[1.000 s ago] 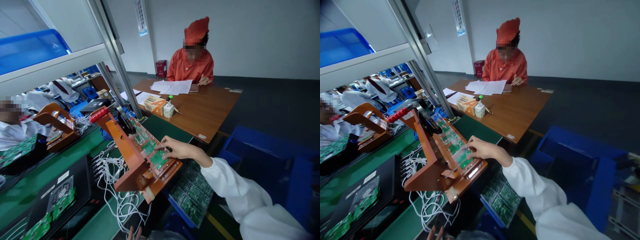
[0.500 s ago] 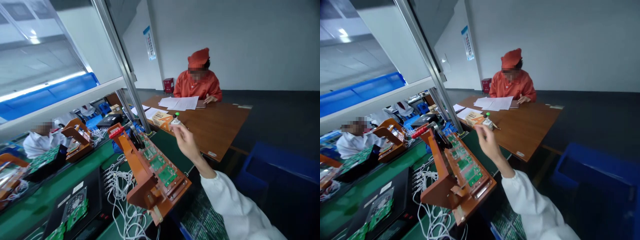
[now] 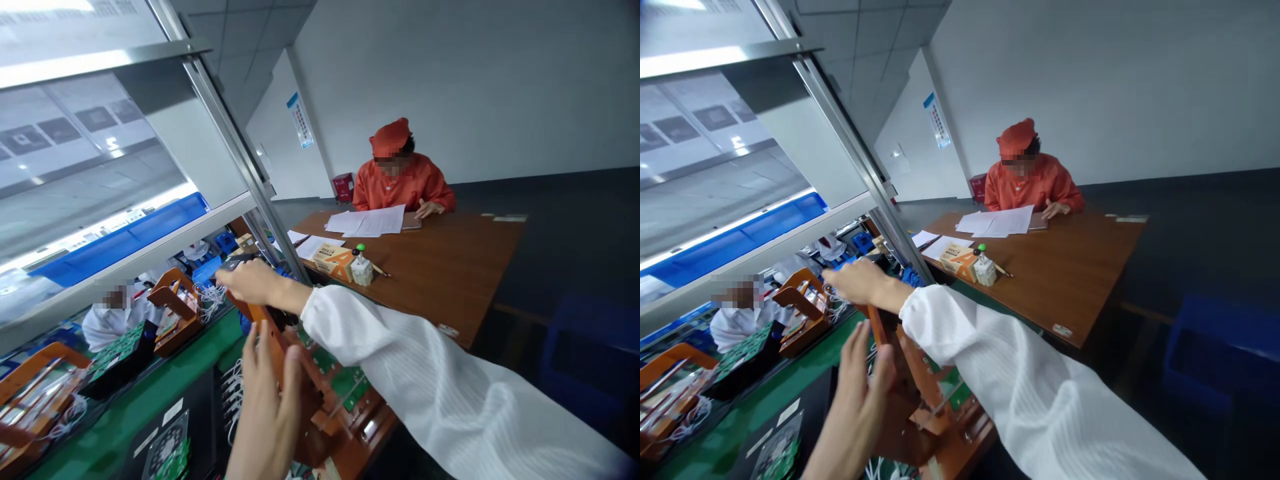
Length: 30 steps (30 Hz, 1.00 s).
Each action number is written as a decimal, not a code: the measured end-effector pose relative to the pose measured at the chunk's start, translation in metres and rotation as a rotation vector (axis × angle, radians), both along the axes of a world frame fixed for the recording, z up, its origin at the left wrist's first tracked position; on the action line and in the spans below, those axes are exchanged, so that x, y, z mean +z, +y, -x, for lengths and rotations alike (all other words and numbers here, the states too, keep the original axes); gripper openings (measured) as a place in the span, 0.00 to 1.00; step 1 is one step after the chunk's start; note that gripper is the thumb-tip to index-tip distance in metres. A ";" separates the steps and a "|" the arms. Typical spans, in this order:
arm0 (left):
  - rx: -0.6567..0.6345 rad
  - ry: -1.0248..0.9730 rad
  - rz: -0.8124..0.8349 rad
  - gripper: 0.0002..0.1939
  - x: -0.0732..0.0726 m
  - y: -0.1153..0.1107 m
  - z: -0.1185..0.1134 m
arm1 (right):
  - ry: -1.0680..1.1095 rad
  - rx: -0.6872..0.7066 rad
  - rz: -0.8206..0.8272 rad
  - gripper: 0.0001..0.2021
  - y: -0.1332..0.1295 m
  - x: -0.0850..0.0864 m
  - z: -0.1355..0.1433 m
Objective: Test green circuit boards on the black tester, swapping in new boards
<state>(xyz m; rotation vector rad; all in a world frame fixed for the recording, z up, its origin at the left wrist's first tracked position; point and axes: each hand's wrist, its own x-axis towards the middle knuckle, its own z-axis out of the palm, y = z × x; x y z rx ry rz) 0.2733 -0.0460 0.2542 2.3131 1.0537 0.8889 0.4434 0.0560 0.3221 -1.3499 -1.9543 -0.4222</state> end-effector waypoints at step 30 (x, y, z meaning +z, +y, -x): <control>-0.036 0.050 0.005 0.30 -0.025 0.005 -0.003 | -0.128 -0.138 -0.244 0.25 -0.005 -0.054 -0.087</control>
